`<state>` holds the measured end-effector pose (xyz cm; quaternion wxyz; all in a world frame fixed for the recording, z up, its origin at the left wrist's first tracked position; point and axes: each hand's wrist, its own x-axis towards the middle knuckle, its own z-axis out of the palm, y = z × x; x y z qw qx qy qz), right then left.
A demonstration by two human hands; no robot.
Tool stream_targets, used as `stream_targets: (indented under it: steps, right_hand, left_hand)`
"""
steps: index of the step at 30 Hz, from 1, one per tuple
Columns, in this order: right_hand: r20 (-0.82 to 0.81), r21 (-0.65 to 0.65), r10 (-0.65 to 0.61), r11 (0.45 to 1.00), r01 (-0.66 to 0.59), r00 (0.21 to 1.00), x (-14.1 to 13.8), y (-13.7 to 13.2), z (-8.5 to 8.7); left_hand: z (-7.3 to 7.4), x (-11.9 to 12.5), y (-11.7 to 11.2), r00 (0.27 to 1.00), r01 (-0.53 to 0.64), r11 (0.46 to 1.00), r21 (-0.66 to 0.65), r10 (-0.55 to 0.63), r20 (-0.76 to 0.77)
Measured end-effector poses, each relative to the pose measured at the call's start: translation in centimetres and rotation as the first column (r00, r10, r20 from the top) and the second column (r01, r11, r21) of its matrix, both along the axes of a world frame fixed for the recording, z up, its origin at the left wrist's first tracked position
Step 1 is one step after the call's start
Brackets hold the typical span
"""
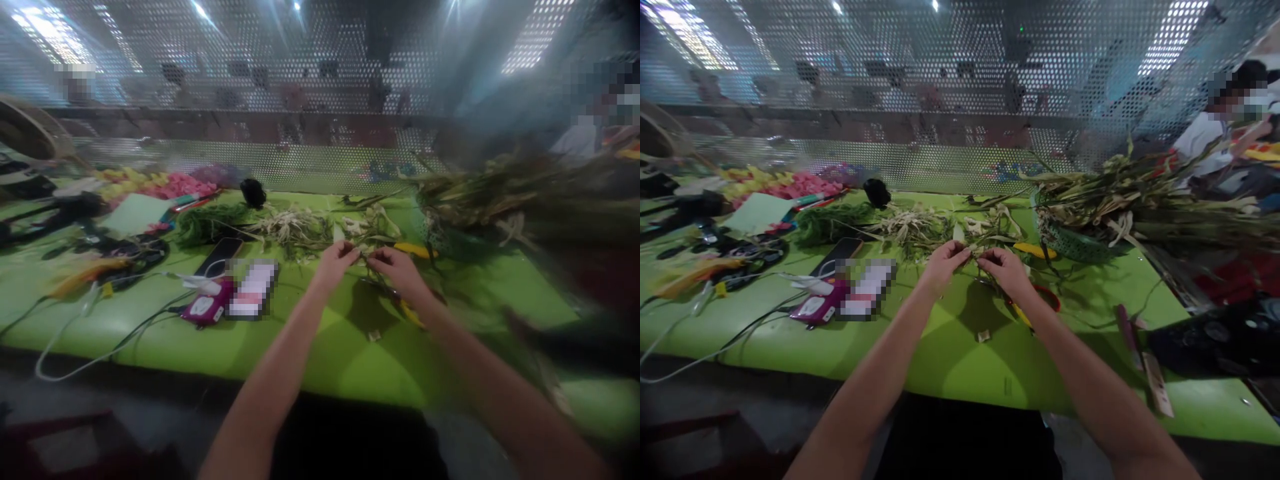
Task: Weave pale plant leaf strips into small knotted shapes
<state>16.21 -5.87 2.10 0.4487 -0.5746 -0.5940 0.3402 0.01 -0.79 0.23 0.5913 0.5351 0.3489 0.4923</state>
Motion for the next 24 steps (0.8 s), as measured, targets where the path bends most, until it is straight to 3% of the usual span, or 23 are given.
stream_targets:
  steps: [2, 8, 12, 16, 20, 24]
  right_hand:
    - [-0.023, -0.045, 0.015, 0.999, -0.016, 1.0, -0.4, -0.1, -0.1]
    - [-0.309, -0.197, 0.067, 0.971, -0.133, 0.949, -0.7, -0.5, -0.3]
    - [-0.321, -0.202, 0.063, 0.97, -0.134, 0.945, 0.2, 0.0, -0.6]
    - [-0.212, -0.232, 0.054, 0.967, -0.104, 0.976, 0.6, 0.3, -1.0]
    - [0.058, -0.235, 0.185, 0.957, -0.167, 0.981, 0.3, 0.1, -1.1]
    - [0.182, -0.163, 0.251, 0.961, -0.223, 0.951, 0.3, 0.0, -1.2]
  left_hand:
    - [-0.1, 0.2, -0.1, 0.999, -0.024, 1.0, -0.01, 0.025, 0.042]
    - [0.1, 0.7, -0.7, 0.971, -0.028, 0.988, -0.153, 0.064, 0.231]
    - [0.5, -0.2, -0.3, 0.976, -0.073, 0.985, -0.154, 0.102, 0.191]
    - [0.7, -1.1, 0.4, 0.974, -0.088, 0.982, -0.168, 0.12, 0.192]
    - [0.4, -1.4, 1.0, 0.969, -0.092, 0.98, -0.174, 0.128, 0.209]
    - [0.8, -2.4, 1.6, 0.961, -0.19, 0.969, -0.158, 0.217, 0.174]
